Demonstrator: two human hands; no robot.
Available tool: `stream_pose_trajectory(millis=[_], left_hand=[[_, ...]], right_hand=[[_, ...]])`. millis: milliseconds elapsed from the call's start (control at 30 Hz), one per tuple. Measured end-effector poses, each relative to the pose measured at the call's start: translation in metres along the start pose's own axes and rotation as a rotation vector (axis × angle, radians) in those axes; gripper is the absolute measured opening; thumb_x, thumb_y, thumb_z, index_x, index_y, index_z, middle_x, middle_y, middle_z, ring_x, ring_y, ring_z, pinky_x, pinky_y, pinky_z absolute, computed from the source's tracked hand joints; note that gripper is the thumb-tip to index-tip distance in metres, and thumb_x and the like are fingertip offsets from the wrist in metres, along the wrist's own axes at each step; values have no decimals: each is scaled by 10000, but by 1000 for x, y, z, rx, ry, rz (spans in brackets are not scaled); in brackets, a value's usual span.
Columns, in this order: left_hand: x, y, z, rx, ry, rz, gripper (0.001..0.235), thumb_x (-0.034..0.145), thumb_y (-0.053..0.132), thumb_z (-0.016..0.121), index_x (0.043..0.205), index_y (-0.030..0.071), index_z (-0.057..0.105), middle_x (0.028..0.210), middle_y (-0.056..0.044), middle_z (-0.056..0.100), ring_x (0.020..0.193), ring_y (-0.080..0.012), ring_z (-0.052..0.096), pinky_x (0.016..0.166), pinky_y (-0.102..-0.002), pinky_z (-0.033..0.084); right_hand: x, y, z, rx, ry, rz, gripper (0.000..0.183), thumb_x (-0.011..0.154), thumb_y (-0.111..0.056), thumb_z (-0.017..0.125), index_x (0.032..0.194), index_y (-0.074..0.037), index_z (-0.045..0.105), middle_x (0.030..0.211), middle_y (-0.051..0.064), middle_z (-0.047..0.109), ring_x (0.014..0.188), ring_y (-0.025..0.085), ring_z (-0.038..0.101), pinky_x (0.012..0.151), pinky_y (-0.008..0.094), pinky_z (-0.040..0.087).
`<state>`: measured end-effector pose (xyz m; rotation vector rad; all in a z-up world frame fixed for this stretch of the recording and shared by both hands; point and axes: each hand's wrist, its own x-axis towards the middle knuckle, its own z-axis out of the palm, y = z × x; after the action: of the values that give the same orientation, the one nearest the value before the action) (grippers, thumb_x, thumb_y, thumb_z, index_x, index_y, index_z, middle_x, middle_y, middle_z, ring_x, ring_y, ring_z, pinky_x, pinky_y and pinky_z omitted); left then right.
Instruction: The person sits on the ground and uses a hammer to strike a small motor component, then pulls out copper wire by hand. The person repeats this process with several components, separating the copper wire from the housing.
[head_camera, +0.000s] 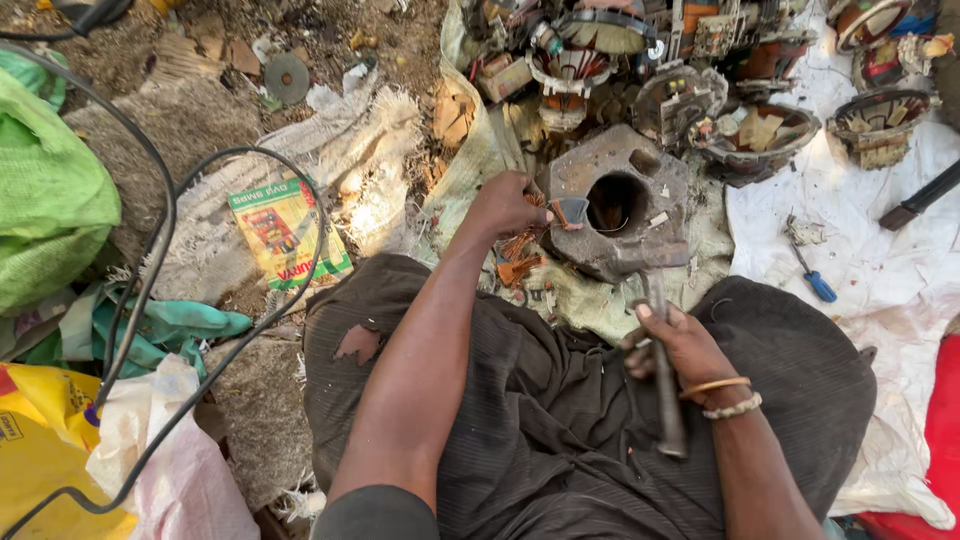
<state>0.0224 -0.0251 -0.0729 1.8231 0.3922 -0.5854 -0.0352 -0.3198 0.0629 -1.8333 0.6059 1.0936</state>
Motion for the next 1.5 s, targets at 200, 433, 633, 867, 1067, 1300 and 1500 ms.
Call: stream_pose_trajectory(millis=[200, 433, 633, 867, 1067, 1300, 1500], left_hand=[[9, -6, 11, 192, 11, 94, 358, 769, 298, 796, 1032, 57, 765, 926, -174, 749, 814, -257, 702, 787, -391, 549], [2, -3, 10, 9, -58, -64, 243, 816, 242, 732, 996, 86, 781, 822, -121, 769, 653, -183, 670, 666, -393, 565], [-7, 5, -1, 83, 24, 36, 249, 776, 222, 747, 941, 41, 789, 805, -147, 739, 658, -228, 690, 675, -379, 551], [-8, 3, 2, 70, -9, 28, 302, 787, 243, 740, 982, 18, 792, 873, -204, 763, 760, -295, 748, 752, -416, 580], [-10, 8, 1, 145, 42, 98, 481, 799, 307, 790, 1199, 49, 722, 1088, -220, 742, 975, -324, 718, 932, -422, 541], [-15, 16, 14, 117, 57, 228, 403, 776, 293, 836, 1098, 114, 674, 1156, -150, 735, 1064, -301, 702, 946, -471, 535], [-19, 20, 16, 169, 192, 429, 267, 760, 223, 840, 980, 133, 718, 1065, -143, 729, 1025, -312, 676, 891, -509, 542]], right_hand=[[-13, -23, 25, -227, 159, -275, 526, 1006, -343, 529, 1500, -162, 501, 717, 58, 586, 442, 169, 507, 399, 365, 469], [-20, -51, 64, -920, 369, -387, 738, 990, -463, 554, 1644, -254, 282, 815, 111, 671, 555, 227, 651, 501, 426, 566], [-31, -59, 70, -1015, 394, -387, 742, 982, -527, 502, 1634, -249, 280, 669, 110, 690, 514, 230, 651, 477, 412, 539], [-20, -65, 79, -1123, 407, -354, 738, 1005, -528, 478, 1644, -235, 255, 663, 97, 677, 493, 222, 598, 454, 406, 534], [-20, -17, 53, -495, 347, -418, 665, 979, -383, 551, 1594, -194, 385, 722, 69, 620, 447, 176, 575, 378, 354, 523], [6, 27, -15, 74, 86, -283, 473, 1051, -309, 591, 1313, 81, 536, 712, 42, 631, 453, 141, 575, 382, 288, 476], [18, -1, 9, -1151, 848, -949, 492, 947, -396, 681, 1322, -80, 647, 1256, 226, 670, 1162, 328, 622, 958, 495, 540]])
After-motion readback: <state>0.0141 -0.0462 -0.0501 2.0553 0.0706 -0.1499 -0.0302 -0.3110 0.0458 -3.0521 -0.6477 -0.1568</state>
